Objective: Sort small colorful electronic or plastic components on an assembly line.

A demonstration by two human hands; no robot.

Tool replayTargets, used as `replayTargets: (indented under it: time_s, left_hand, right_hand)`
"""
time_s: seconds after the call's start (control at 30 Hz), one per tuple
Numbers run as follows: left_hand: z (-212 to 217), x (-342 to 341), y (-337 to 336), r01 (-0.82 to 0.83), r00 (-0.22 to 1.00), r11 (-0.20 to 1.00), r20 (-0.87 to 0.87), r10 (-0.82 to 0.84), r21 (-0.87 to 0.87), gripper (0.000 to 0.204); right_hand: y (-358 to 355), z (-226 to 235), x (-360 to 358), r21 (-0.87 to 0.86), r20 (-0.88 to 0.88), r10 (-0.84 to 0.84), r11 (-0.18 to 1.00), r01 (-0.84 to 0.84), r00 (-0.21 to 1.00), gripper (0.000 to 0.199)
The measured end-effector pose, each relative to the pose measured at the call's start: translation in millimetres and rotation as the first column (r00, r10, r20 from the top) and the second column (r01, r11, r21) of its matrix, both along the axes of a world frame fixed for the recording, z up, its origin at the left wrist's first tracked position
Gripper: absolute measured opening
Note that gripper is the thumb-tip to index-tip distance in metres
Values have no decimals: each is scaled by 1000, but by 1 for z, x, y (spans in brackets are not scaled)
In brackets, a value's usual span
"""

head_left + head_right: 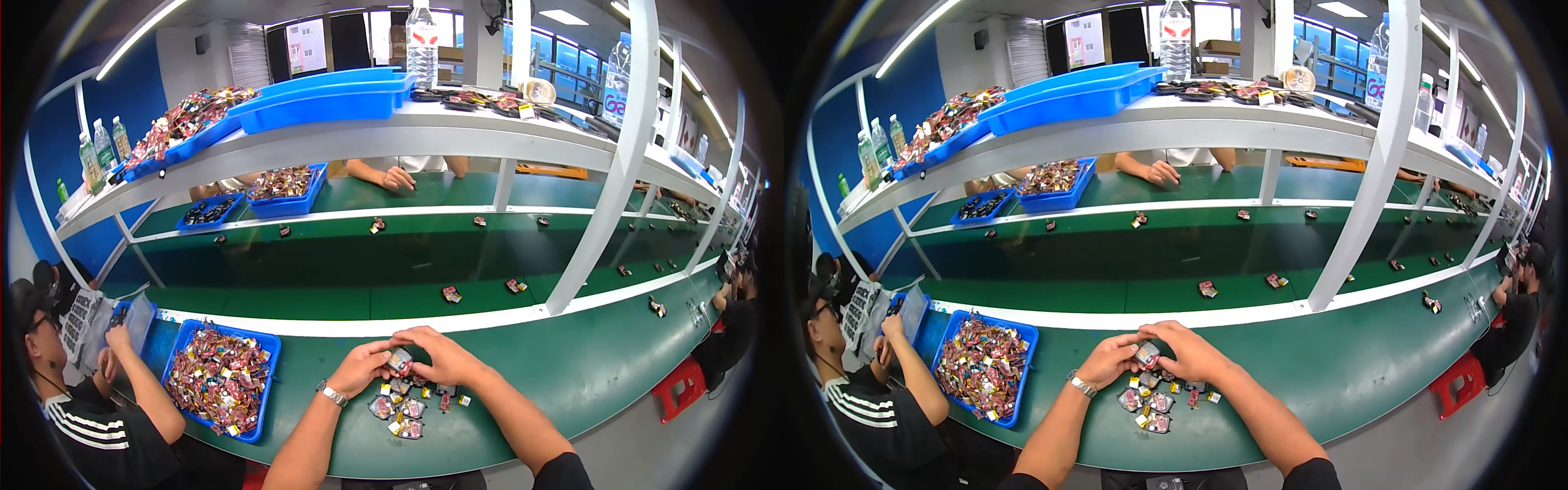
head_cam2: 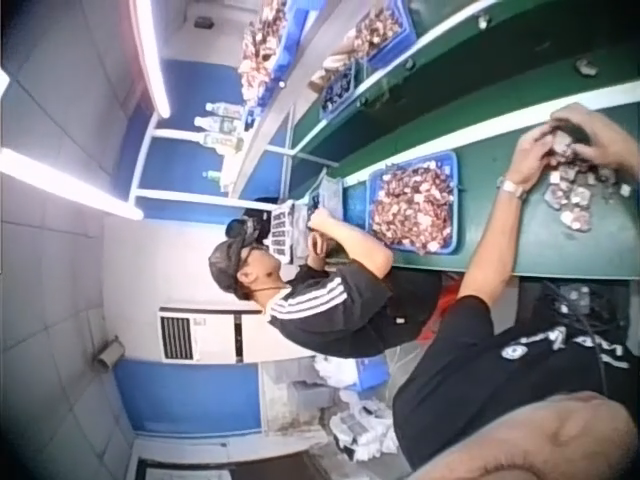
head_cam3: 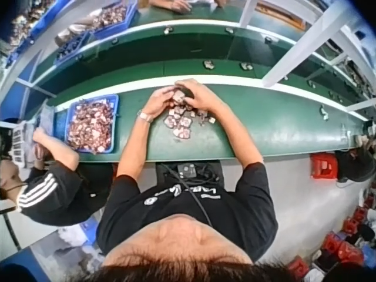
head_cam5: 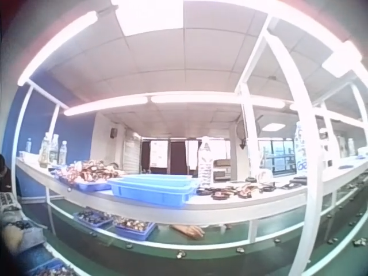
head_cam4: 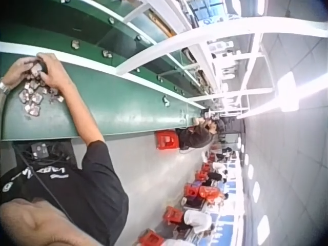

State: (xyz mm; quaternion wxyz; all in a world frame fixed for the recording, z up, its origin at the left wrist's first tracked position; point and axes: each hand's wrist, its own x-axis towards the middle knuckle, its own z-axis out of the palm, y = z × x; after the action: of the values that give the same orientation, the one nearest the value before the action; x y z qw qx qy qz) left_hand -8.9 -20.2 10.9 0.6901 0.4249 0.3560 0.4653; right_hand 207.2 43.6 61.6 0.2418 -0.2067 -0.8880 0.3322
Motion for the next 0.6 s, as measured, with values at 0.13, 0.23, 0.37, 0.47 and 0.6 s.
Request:
replayTargets:
  time_s: [0.13,0.23,0.37,0.47,0.6]
  left_hand:
    - [2,5,-1,-57,998,998,39,56,21,46]
    - [0,7,-3,-65,997,998,47,63,23,44]
    - [0,12,-5,-59,998,998,35,58,20,40]
    - [-3,10,-4,-68,997,998,38,68,9,38]
    - [-4,10,-3,-48,998,996,34,46,69,40]
  right_hand:
    - [-8,-7,3,135,-98,-37,990,50,994,37]
    - [-9,-13,0,161,-142,-77,982,100,987,22]
    - [-13,-15,-7,244,-189,-146,951,191,971,14]
    - [-12,-21,-11,265,-194,-181,936,230,964,13]
    - [-12,-23,-14,254,-216,-209,931,261,954,12]
